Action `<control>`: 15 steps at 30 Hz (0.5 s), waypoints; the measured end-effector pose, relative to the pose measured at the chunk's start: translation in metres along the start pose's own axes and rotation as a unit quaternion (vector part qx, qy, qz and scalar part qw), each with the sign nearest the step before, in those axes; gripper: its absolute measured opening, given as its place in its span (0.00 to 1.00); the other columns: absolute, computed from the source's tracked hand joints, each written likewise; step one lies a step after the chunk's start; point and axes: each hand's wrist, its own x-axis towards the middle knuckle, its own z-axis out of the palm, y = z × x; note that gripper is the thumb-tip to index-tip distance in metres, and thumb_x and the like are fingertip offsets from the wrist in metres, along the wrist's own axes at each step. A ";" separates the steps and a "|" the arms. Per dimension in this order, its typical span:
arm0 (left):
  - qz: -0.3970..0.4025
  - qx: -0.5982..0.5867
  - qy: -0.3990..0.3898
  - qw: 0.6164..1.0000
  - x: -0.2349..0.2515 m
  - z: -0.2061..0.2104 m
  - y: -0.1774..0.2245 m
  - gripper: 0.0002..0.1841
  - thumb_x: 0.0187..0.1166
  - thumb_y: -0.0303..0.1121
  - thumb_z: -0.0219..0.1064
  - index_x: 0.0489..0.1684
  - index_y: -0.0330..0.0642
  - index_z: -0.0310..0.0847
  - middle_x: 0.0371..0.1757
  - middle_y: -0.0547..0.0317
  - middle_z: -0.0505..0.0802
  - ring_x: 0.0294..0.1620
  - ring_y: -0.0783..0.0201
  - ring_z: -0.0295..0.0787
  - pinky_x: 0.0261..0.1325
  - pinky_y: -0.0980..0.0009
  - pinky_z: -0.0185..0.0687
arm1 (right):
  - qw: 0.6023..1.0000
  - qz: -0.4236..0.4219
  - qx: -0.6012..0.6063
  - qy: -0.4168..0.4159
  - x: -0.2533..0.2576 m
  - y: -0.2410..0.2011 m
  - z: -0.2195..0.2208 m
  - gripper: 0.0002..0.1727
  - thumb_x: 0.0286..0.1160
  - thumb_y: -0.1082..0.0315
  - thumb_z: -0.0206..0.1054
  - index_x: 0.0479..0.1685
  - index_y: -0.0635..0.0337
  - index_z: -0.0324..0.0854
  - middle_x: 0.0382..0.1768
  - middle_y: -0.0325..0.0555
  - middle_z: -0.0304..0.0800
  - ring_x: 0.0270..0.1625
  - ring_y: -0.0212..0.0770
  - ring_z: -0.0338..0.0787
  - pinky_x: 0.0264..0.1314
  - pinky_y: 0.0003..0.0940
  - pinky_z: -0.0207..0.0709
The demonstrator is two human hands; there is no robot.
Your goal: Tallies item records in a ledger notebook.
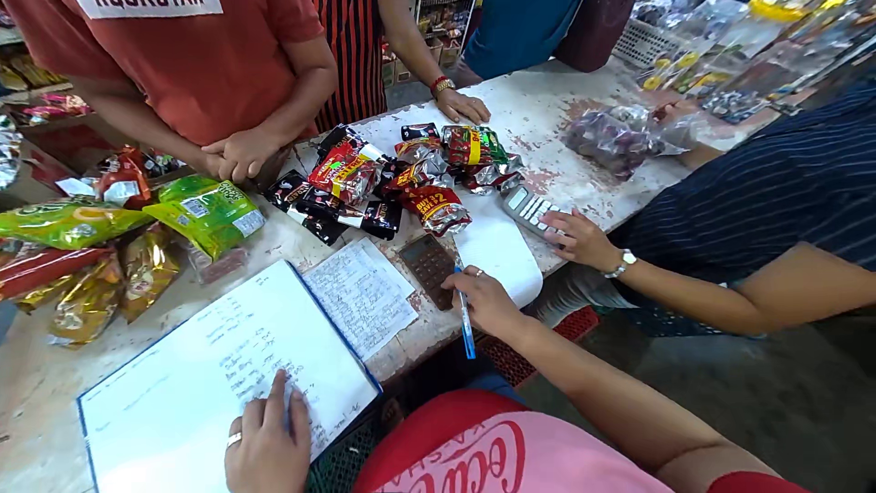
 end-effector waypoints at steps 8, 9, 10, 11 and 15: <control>0.004 0.004 0.007 1.000 0.000 0.000 -0.001 0.27 0.84 0.48 0.50 0.64 0.40 0.89 0.41 0.35 0.91 0.41 0.33 0.88 0.36 0.42 0.77 | 0.998 -0.022 -0.027 0.050 -0.024 -0.002 0.001 0.15 0.69 0.72 0.61 0.50 0.58 0.91 0.43 0.47 0.96 0.46 0.52 0.93 0.46 0.47 0.87; 0.005 0.004 0.009 1.000 0.000 0.000 -0.001 0.27 0.84 0.48 0.50 0.63 0.40 0.90 0.40 0.35 0.91 0.41 0.33 0.88 0.36 0.42 0.77 | 0.997 0.001 -0.032 0.064 -0.021 0.003 -0.002 0.15 0.68 0.73 0.61 0.50 0.59 0.91 0.44 0.48 0.96 0.46 0.53 0.93 0.47 0.48 0.87; 0.005 0.005 0.009 1.000 0.000 0.001 -0.001 0.27 0.84 0.49 0.50 0.63 0.40 0.90 0.40 0.35 0.91 0.41 0.33 0.88 0.36 0.42 0.77 | 0.997 0.028 -0.035 0.065 -0.019 0.008 -0.004 0.15 0.68 0.73 0.61 0.49 0.60 0.91 0.43 0.50 0.96 0.46 0.54 0.93 0.47 0.49 0.87; 0.005 0.005 0.010 1.000 0.001 0.001 -0.001 0.27 0.84 0.48 0.50 0.63 0.41 0.90 0.40 0.35 0.91 0.41 0.33 0.88 0.36 0.42 0.77 | 0.996 0.055 -0.035 0.053 -0.016 0.013 -0.007 0.14 0.69 0.72 0.61 0.48 0.61 0.91 0.42 0.51 0.95 0.46 0.55 0.93 0.47 0.51 0.86; 0.007 0.008 0.013 1.000 0.001 0.001 -0.001 0.27 0.84 0.49 0.50 0.64 0.41 0.90 0.40 0.36 0.91 0.40 0.34 0.88 0.36 0.43 0.76 | 0.992 0.068 0.005 0.109 -0.010 0.033 -0.010 0.13 0.77 0.63 0.61 0.42 0.65 0.87 0.29 0.52 0.90 0.32 0.48 0.91 0.37 0.45 0.85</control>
